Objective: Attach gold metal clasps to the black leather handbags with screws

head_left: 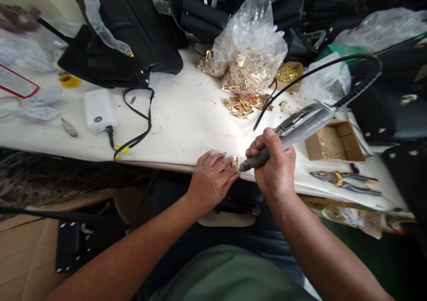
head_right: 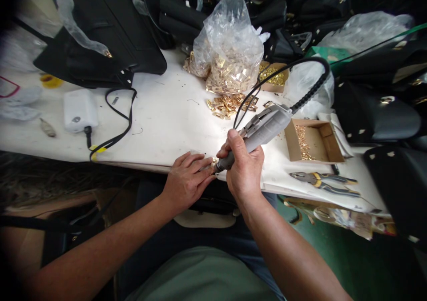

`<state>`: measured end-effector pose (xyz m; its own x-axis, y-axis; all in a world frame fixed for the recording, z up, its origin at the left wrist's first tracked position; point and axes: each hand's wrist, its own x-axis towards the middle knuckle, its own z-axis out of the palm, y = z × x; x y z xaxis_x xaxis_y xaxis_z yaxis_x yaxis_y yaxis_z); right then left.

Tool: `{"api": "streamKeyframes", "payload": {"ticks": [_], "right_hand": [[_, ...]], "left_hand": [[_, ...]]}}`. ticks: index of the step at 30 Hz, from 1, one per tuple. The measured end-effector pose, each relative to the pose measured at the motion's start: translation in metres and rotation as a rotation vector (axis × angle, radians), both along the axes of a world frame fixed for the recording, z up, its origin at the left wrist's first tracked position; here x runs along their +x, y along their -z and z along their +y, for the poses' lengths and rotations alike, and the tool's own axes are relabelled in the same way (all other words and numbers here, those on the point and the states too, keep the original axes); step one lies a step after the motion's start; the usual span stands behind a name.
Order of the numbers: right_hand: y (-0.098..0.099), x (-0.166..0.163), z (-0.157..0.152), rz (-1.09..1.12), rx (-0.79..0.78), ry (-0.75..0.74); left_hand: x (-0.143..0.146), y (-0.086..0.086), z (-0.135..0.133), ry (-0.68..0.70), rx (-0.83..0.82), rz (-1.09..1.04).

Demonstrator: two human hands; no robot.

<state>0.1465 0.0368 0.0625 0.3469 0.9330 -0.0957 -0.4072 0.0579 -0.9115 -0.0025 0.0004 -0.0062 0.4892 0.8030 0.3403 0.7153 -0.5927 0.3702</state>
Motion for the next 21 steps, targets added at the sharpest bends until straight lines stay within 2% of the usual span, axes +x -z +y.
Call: {"api": "streamKeyframes", "payload": {"ticks": [21], "right_hand": [[0.0007,-0.0018,-0.002,-0.012,0.007,0.007]], "left_hand": [[0.0009,0.001,0.0004,-0.007,-0.005,-0.004]]}}
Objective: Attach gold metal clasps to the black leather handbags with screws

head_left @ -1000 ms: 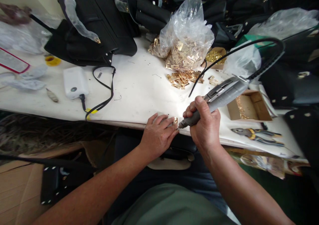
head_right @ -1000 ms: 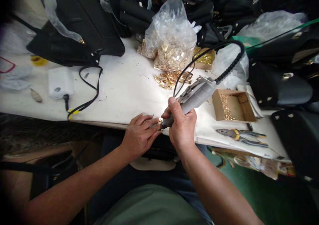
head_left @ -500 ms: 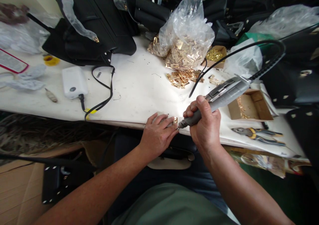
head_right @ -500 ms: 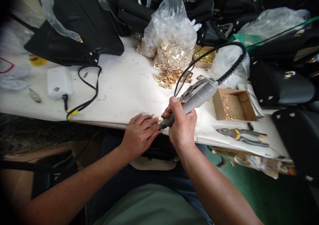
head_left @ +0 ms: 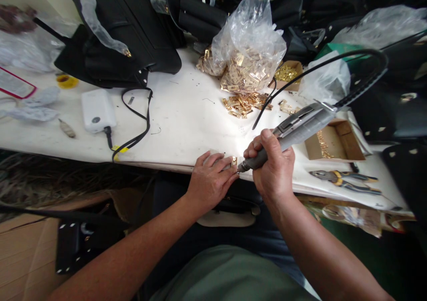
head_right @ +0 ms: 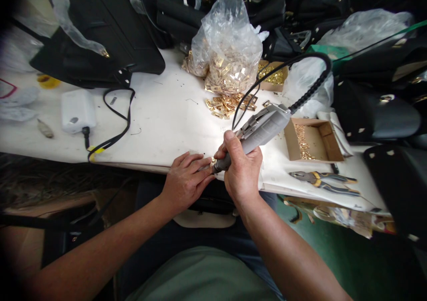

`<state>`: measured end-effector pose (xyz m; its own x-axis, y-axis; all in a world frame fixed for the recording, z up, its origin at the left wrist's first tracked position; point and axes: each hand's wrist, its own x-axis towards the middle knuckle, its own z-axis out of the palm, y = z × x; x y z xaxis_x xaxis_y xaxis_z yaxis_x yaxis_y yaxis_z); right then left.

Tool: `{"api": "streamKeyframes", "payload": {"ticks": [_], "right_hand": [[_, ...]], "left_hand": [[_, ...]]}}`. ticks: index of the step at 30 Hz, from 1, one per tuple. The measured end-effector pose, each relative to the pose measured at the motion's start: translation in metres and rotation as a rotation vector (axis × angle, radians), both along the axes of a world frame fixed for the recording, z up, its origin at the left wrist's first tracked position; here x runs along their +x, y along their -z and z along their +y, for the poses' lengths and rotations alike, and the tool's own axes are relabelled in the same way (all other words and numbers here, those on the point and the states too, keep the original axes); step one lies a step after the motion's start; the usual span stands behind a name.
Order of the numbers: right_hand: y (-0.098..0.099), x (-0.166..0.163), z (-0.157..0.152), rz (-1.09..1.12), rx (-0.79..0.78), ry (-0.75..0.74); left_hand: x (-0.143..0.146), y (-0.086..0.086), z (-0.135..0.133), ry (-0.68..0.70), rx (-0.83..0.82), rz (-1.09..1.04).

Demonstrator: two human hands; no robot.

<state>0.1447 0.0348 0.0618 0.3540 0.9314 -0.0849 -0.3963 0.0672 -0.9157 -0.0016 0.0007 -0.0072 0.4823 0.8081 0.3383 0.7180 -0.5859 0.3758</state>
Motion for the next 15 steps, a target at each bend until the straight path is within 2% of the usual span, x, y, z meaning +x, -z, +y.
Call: {"api": "streamKeyframes", "payload": {"ticks": [9,15], "right_hand": [[-0.002,0.004,0.002,-0.031,0.01,0.018],[-0.001,0.006,0.014,-0.136,0.077,0.083]], "left_hand": [[-0.001,0.0,0.0,0.006,-0.001,-0.006],[0.0,0.001,0.0,0.006,-0.008,0.008]]}}
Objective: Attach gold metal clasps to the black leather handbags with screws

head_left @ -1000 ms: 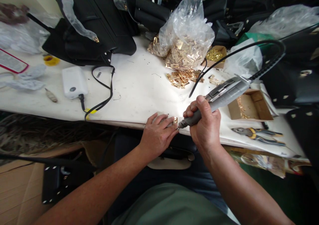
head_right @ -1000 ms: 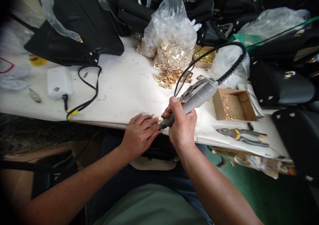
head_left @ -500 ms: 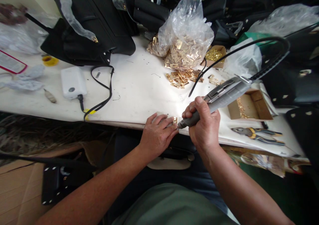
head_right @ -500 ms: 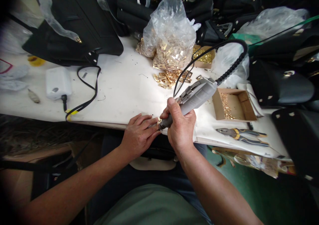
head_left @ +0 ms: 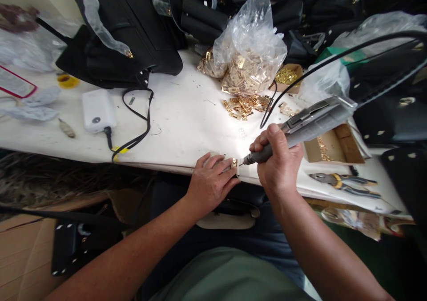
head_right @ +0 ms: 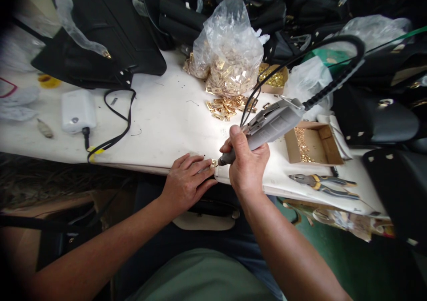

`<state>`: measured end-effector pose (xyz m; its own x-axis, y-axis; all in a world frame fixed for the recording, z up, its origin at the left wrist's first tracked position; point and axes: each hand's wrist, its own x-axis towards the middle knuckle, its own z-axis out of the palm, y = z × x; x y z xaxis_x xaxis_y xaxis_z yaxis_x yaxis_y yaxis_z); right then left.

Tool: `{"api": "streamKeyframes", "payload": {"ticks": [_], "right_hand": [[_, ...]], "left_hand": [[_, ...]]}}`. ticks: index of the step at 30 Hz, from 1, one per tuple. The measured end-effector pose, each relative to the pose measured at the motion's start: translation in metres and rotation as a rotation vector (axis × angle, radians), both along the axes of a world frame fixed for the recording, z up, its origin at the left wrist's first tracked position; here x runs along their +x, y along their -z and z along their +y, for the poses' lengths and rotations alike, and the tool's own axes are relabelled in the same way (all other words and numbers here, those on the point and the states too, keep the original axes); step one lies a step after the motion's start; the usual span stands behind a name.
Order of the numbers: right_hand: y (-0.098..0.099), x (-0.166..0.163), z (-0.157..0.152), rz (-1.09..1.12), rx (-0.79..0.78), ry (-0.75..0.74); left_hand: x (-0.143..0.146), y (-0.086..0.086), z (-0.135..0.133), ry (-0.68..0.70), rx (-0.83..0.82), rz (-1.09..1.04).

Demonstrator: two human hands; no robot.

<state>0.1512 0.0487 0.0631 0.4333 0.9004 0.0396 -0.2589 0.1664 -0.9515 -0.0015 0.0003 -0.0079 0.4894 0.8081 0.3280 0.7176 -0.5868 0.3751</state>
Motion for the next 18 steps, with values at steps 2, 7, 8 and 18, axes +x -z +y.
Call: {"api": "streamKeyframes", "payload": {"ticks": [2,7,8,18], "right_hand": [[0.004,-0.002,0.005,-0.05,-0.001,0.023],[0.016,-0.008,0.011,-0.143,-0.034,0.006],[0.018,-0.009,0.011,-0.156,-0.031,0.003],[0.025,-0.01,0.007,-0.265,-0.036,-0.071]], "left_hand": [[0.0,0.0,0.0,-0.003,0.006,0.003],[0.0,0.001,-0.001,-0.007,0.009,0.009],[0.0,0.001,-0.001,-0.006,0.008,0.008],[0.001,0.001,-0.001,-0.023,0.025,0.003]]}}
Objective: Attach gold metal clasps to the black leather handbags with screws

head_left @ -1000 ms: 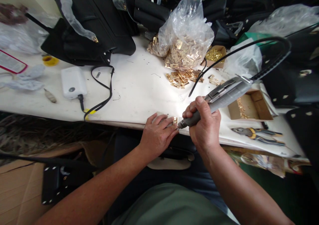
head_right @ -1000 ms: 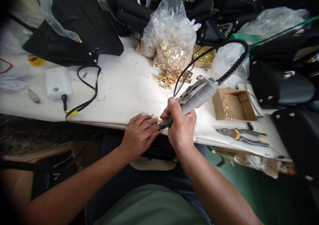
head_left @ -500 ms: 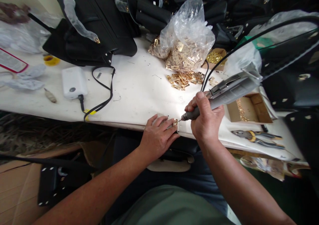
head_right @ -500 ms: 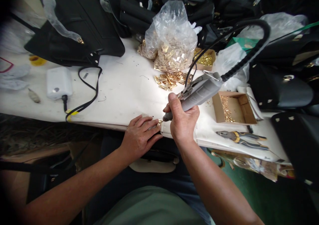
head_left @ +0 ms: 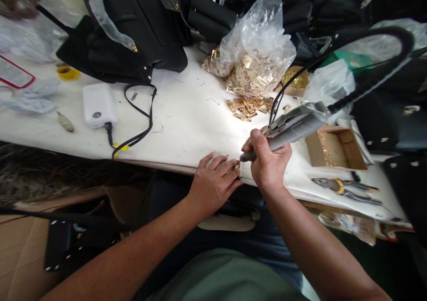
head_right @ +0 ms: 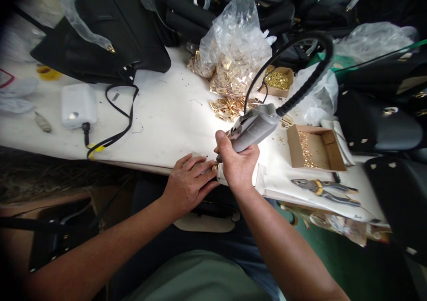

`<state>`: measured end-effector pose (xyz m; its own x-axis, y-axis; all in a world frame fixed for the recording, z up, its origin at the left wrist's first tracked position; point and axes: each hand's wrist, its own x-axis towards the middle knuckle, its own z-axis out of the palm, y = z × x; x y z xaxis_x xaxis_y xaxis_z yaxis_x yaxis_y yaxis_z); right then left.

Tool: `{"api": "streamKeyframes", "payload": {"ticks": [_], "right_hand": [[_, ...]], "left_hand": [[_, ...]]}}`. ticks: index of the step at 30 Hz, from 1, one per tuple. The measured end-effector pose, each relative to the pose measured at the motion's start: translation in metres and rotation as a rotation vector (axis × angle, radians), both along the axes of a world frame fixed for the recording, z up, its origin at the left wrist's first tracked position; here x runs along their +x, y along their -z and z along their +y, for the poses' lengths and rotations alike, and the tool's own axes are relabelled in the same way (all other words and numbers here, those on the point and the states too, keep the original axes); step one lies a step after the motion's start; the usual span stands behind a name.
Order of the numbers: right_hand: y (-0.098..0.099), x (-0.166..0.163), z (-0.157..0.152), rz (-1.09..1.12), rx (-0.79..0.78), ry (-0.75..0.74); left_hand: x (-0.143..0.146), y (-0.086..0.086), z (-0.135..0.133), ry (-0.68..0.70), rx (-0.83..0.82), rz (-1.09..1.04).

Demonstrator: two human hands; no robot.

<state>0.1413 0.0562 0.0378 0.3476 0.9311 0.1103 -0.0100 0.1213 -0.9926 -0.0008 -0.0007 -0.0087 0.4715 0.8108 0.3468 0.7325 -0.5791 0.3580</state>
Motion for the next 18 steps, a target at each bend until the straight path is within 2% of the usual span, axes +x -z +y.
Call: {"api": "streamKeyframes", "payload": {"ticks": [18], "right_hand": [[0.0006,-0.0045,0.0042,-0.185,0.022,-0.12]], "left_hand": [[-0.0003,0.0027,0.001,0.006,0.01,0.029]]}}
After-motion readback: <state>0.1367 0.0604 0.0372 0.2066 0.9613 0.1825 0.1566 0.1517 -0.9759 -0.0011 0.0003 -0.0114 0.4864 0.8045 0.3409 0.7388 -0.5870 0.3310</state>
